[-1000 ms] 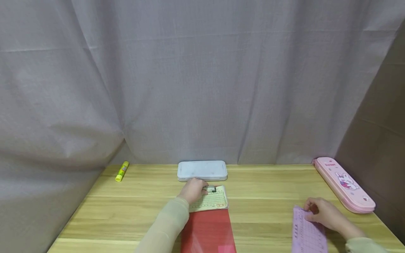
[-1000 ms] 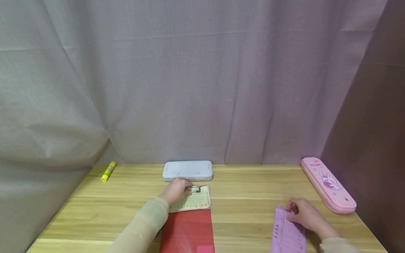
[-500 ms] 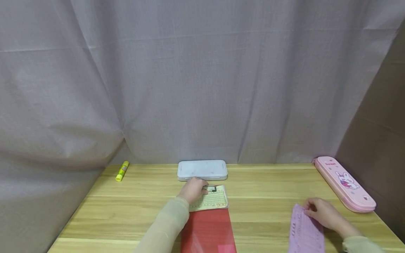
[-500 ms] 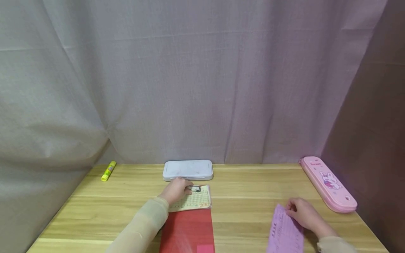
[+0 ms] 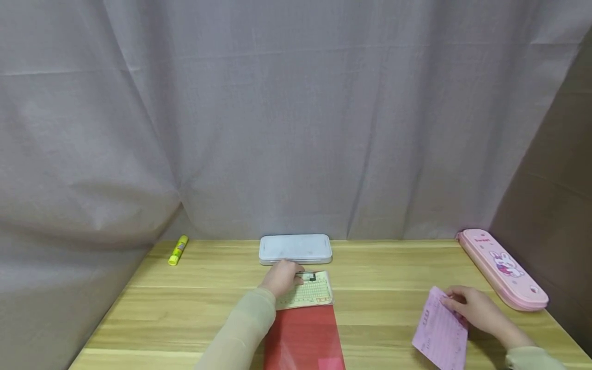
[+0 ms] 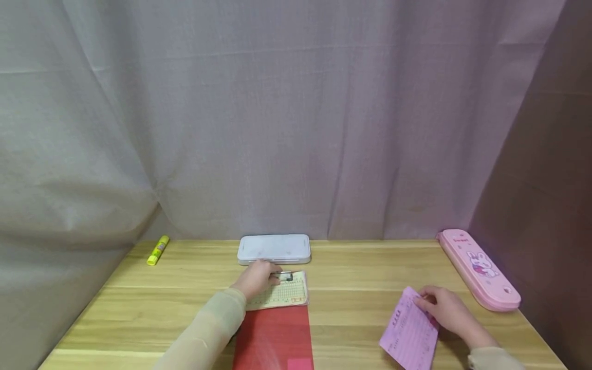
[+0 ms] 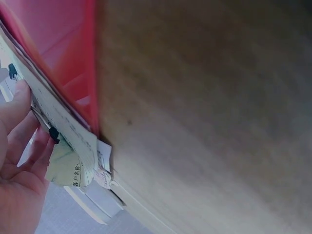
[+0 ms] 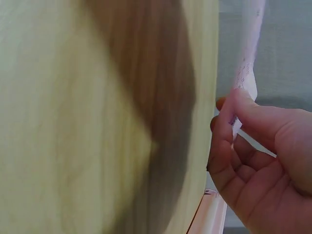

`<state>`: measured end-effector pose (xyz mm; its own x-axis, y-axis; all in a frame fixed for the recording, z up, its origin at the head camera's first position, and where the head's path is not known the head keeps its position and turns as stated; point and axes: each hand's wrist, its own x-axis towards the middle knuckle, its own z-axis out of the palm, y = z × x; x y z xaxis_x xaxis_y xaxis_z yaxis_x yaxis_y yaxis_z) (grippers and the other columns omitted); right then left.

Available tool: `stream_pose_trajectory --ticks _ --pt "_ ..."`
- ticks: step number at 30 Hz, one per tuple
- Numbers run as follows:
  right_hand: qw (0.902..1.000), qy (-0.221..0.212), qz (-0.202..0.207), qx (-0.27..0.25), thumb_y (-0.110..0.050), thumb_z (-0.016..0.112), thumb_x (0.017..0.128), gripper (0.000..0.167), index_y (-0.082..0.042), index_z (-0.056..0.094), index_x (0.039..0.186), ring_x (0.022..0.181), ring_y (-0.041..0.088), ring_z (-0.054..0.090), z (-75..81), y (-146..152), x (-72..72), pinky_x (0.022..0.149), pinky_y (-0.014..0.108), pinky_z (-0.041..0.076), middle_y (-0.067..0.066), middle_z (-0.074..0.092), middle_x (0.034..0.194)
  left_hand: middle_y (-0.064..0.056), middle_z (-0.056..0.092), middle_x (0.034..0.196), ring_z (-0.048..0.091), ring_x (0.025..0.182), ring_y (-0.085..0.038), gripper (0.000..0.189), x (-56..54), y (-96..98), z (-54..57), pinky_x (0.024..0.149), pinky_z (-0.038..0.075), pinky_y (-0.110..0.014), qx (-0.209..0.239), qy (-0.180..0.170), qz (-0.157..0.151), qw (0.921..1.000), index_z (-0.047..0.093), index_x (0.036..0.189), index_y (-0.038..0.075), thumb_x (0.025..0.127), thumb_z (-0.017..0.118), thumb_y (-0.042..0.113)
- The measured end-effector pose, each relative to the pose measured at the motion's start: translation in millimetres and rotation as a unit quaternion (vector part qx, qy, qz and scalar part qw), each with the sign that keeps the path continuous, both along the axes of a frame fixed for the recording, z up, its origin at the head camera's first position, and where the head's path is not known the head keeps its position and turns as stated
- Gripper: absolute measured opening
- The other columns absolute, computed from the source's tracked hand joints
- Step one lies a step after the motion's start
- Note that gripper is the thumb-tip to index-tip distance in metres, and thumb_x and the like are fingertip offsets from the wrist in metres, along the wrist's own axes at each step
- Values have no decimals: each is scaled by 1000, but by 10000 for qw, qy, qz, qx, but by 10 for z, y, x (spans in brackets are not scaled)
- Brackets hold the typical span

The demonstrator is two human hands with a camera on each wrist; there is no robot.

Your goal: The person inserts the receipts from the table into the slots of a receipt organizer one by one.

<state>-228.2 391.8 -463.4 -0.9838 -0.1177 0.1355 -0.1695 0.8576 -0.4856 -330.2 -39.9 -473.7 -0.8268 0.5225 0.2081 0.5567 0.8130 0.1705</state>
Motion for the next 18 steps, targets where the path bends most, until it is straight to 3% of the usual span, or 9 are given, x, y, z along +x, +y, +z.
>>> stream_pose_trajectory --ticks 8,18 --pt "9990 -72 -12 -432 -18 64 90 15 -11 61 77 47 3 44 93 -126 5 43 21 41 -6 49 56 2 73 94 68 89 -13 22 -10 -1 -5 80 53 -26 21 19 -40 10000 74 101 12 81 74 22" --pt "9900 -508 356 -1267 -18 60 93 19 -4 58 81 41 2 37 149 -389 7 36 20 35 -7 45 53 2 73 92 68 88 -13 21 -13 -8 -22 79 54 -25 72 111 -90 9999 75 99 12 80 75 22"
